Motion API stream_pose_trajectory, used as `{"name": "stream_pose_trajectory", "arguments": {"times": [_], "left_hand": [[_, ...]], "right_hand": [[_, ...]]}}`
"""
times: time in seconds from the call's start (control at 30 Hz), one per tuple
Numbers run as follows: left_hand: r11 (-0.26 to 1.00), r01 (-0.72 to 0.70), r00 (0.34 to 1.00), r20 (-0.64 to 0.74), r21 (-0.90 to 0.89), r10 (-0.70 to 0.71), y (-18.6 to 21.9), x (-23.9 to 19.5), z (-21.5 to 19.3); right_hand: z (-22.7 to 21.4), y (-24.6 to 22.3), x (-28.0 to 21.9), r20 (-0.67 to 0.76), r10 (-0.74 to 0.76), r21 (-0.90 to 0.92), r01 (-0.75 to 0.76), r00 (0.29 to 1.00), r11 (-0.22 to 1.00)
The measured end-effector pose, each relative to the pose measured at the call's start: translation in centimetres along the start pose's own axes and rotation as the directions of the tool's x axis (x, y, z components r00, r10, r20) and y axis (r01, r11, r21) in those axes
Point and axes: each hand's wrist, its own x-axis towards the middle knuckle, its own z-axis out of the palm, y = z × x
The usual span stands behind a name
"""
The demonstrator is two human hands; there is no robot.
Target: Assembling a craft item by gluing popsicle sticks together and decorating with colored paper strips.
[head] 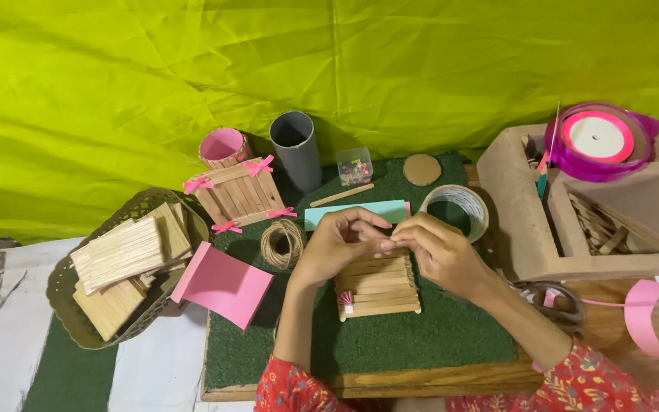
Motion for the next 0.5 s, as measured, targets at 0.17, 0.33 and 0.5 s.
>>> {"name": "stream_pose_trajectory", "arguments": {"times": [0.17,0.33,0.5], "left_hand": [[1.0,0.01,1.0,-0.01,-0.013,-0.01,0.0,0.0,-0.1],[1.0,-0.009,1.0,0.005,0.021,0.009,-0.1,0.0,0.0],[0.999,0.016,0.999,0.026,0.044,-0.018,0.4,-0.2,-0.1]], "right_hand": [[-1.5,-0.7,0.9,0.007,0.054,0.115,-0.054,0.999,0.992],[-1.0,0.2,0.0,0.005,0.04,0.12,-0.04,0.999,0.992],[-1.0,-0.2,0.1,0.064,0.056,0.126,-0.063,0.996,0.99]]}}
